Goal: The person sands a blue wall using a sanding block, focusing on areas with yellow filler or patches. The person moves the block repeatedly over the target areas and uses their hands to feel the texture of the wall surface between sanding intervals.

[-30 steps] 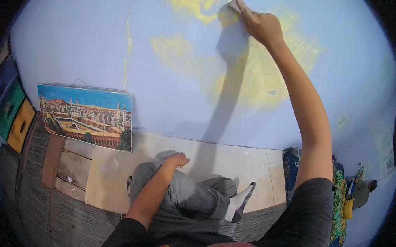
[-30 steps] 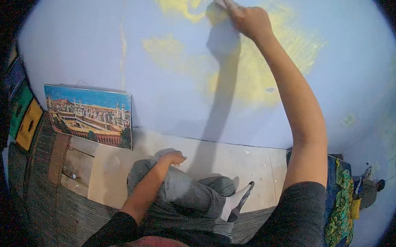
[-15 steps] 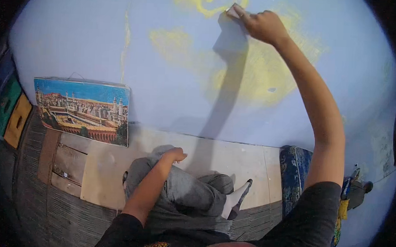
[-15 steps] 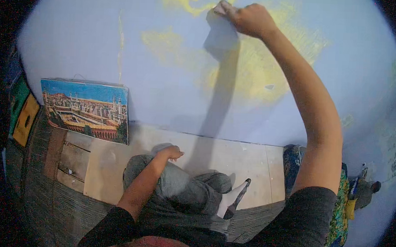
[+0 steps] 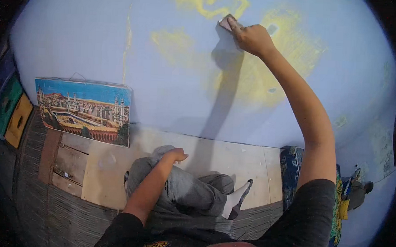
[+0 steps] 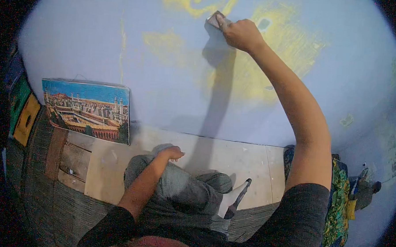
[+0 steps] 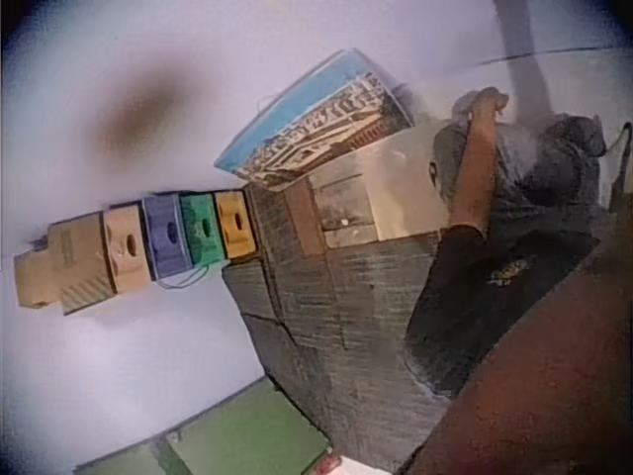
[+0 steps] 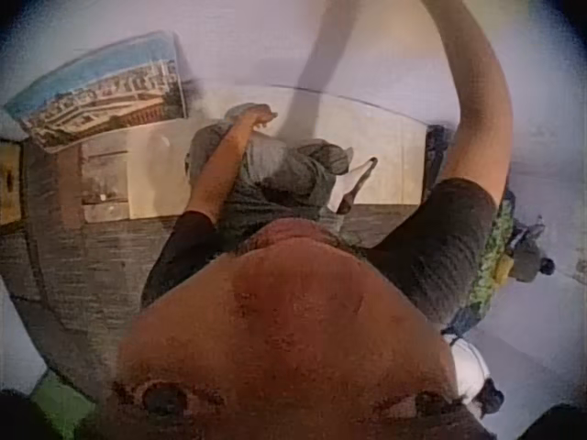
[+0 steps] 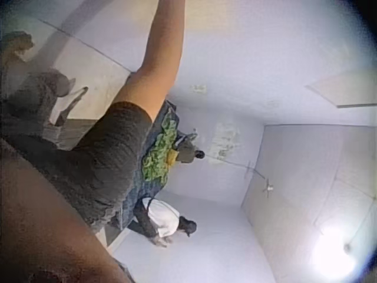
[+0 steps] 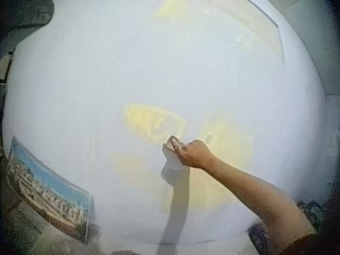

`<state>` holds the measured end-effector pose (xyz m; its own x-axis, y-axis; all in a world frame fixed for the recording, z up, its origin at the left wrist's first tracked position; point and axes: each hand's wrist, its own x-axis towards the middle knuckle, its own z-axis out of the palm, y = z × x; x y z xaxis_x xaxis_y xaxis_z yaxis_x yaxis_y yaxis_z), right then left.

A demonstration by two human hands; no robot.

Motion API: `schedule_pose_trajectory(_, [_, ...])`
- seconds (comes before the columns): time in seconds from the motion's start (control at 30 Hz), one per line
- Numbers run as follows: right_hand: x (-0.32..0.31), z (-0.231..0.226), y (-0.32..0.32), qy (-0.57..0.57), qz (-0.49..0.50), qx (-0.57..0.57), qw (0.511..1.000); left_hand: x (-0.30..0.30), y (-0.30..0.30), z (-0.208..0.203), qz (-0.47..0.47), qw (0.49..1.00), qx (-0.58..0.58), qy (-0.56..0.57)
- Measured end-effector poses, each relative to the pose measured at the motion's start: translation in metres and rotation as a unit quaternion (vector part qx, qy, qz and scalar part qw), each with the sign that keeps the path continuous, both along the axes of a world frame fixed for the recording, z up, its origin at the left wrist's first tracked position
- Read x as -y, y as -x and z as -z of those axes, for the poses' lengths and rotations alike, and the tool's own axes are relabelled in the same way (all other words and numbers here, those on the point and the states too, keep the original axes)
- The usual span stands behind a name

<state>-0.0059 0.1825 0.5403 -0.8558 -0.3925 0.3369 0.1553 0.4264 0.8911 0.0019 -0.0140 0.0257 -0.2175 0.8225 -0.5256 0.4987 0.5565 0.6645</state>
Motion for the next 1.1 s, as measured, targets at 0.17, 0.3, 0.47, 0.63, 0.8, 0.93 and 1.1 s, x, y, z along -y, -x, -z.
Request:
schedule_pose_trajectory(0.17, [0.013,-0.042,0.006,-0.035,-0.117,-0.049,0.991,0.006,0.011,0.004,-0.017,1.000,0.014,0.007])
schedule_pose_trajectory(0.3, [-0.013,-0.063,-0.005,-0.017,-0.124,-0.111,0.986,-0.004,-0.006,-0.021,0.008,0.999,0.015,0.028])
schedule_pose_trajectory(0.47, [-0.008,-0.009,0.015,0.053,-0.116,-0.070,0.989,0.003,0.007,-0.004,-0.002,1.000,0.013,0.028])
schedule_pose_trajectory(0.63, [0.000,0.002,0.009,0.050,-0.082,-0.009,0.995,0.006,0.005,-0.008,-0.005,1.000,0.000,0.016])
schedule_pose_trajectory(0.8, [-0.004,-0.047,-0.008,0.010,-0.131,-0.053,0.990,0.001,0.004,-0.004,-0.009,1.000,0.000,0.019])
schedule_pose_trajectory(0.93, [0.001,-0.061,-0.004,-0.012,-0.100,-0.112,0.989,-0.003,0.009,0.005,0.035,0.999,-0.009,0.028])
schedule_pose_trajectory(1.1, [-0.011,-0.009,0.007,0.051,-0.065,-0.090,0.992,-0.009,0.003,0.014,-0.010,1.000,-0.007,-0.001])
